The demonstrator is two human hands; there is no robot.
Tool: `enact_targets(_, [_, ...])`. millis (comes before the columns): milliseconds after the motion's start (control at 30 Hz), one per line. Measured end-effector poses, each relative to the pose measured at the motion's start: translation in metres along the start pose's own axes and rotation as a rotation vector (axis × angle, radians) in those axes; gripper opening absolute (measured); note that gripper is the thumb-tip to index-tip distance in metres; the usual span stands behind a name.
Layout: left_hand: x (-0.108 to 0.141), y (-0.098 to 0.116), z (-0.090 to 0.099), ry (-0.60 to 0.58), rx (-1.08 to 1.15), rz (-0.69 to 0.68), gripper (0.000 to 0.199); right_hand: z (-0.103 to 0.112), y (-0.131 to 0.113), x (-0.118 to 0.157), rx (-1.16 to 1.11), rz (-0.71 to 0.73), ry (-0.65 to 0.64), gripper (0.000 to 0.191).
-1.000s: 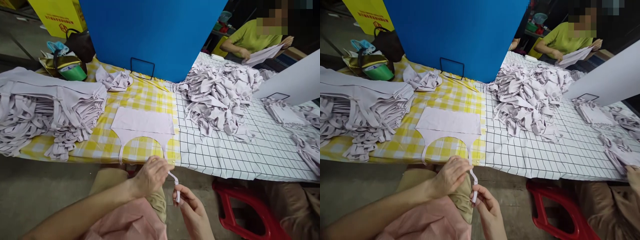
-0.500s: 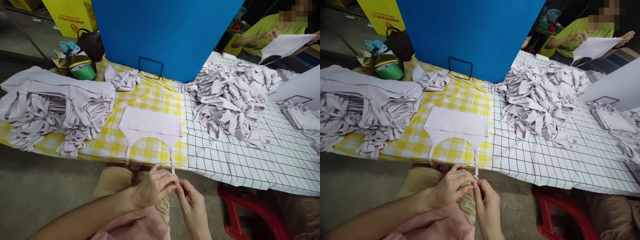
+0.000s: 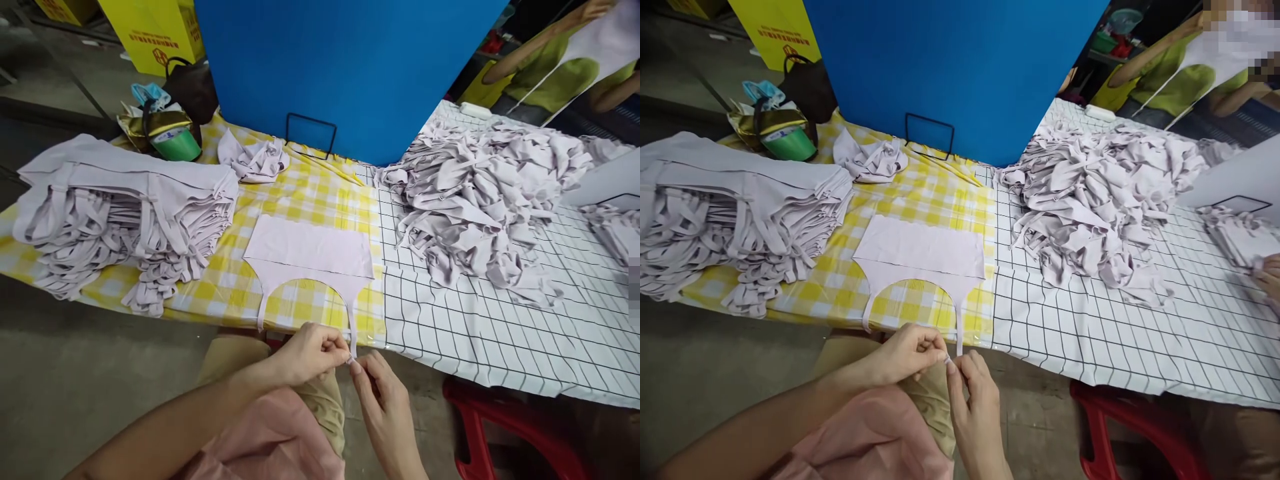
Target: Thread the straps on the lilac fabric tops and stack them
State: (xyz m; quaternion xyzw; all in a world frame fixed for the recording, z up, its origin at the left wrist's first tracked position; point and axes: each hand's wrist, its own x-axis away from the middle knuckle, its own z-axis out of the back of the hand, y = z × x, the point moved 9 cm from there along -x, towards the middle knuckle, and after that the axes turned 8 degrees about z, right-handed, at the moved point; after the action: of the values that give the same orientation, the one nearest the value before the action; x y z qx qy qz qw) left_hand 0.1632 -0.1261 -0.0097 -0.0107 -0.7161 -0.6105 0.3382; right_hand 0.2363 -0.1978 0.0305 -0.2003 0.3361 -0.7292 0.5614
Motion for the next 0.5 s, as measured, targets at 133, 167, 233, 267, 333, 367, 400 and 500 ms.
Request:
enact_targets(133, [-0.004,-0.008,0.004,-0.045,0.094,0.134,0.017,0.002,0.001,-0.008,-0.027,0.040,0.076,0.015])
enact_targets(167, [-0.005,-0.009,0.007,-0.023,0.094,0.140,0.018,0.001,0.001,-0.009,-0.019,0.060,0.094,0.013])
enact_targets(233, [-0.007,-0.008,0.012,0.024,0.096,0.137,0.020,-0.005,0.000,-0.012,0.001,0.101,0.086,0.031])
enact_targets(267, [-0.008,-0.007,0.015,0.046,0.097,0.131,0.020,-0.010,0.000,-0.013,0.008,0.118,0.066,0.035])
enact_targets(333, [-0.010,-0.005,0.021,0.083,0.097,0.125,0.019,-0.018,-0.001,-0.017,0.006,0.141,0.028,0.030])
enact_targets(367, [-0.012,-0.005,0.024,0.098,0.097,0.129,0.019,-0.021,-0.002,-0.020,0.008,0.160,0.025,0.026])
enact_targets(400, [-0.013,-0.006,0.027,0.109,0.106,0.139,0.018,-0.022,-0.005,-0.024,0.021,0.189,0.031,0.023])
enact_targets(500, [-0.018,-0.007,0.032,0.080,0.198,0.171,0.018,-0.021,-0.019,-0.035,0.108,0.312,0.068,0.020])
